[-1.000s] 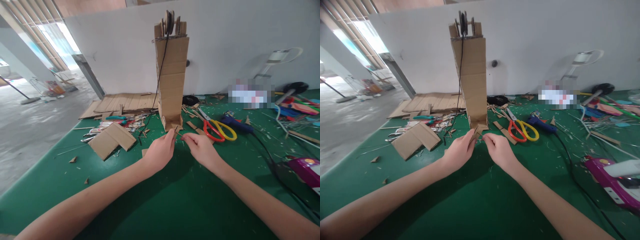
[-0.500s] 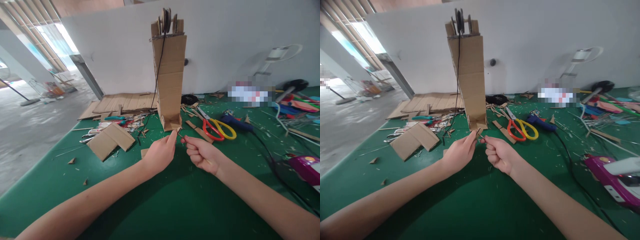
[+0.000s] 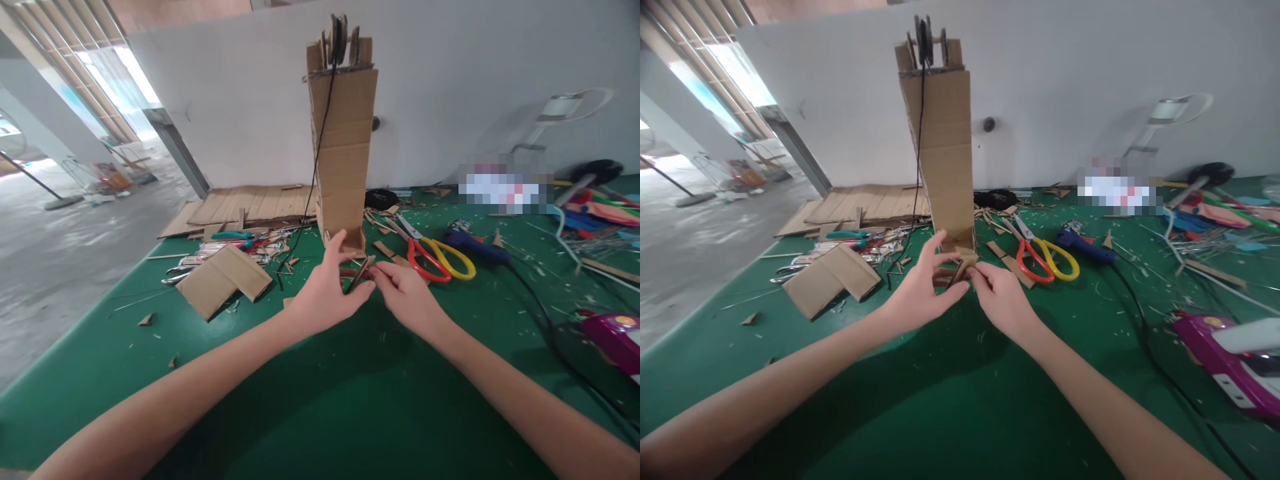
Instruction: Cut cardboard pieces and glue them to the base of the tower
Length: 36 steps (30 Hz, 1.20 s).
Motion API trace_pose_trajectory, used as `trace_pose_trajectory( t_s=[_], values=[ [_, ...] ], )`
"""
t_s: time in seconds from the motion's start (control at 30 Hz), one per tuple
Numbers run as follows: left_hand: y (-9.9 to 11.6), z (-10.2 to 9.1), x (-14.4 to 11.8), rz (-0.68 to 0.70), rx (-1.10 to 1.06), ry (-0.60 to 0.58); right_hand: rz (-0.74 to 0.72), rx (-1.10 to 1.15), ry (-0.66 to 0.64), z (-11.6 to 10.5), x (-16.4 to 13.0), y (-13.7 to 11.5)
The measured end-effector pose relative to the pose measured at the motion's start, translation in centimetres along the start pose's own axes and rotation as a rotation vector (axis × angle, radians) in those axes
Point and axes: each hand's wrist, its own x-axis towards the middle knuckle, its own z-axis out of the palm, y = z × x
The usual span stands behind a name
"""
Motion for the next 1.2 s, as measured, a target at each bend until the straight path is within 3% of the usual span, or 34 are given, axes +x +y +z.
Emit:
trace_pose_trajectory(
  t_s=[0.13, 0.27, 0.37, 0.47, 0.53, 0.7, 0.77, 0.83, 1.03, 1.2],
  values=[
    [-0.1, -2.2, 0.7, 0.021, -0.277, -0.166, -0.053, -0.041, -0.091, -0.6, -0.4, -0.4],
    [0.3, -3.9, 0.9, 0.164, -0.134, -0.403, -0.151, -0.136, -0.180, -0.6, -0.7, -0.7],
    [0.6, -4.1, 0.9, 0.293, -0.006, -0.413, -0.186, -0.189, -0.223, -0.6, -0.9, -1.1],
    [0.6, -3.7, 0.9, 0.339, 0.030, -0.383, -0.198, -0.181, -0.273, -0.8, -1.1, -1.7],
    [0.7, -3.5, 0.8, 0.365, 0.057, -0.359, -0.114, -0.087, -0.341, -1.0, -1.1, -2.0],
    [0.9, -3.4, 0.7, 0.459, 0.135, -0.288, 0.332, 0.477, -0.541, -1.6, -1.0, -1.5],
    [0.8, -3.4, 0.8, 0.469, 0.141, -0.285, 0.366, 0.510, -0.551, -1.8, -0.8, -1.3],
    [0.5, -3.4, 1.0, 0.458, 0.124, -0.290, 0.274, 0.352, -0.529, -1.9, -0.7, -1.2],
    [-0.3, -3.7, 1.5, 0.380, 0.065, -0.300, -0.293, -0.327, -0.366, -2.4, -0.5, -1.7],
    [-0.4, -3.9, 1.6, 0.347, 0.034, -0.327, -0.510, -0.759, -0.327, -2.4, -1.1, -1.7]
  ],
)
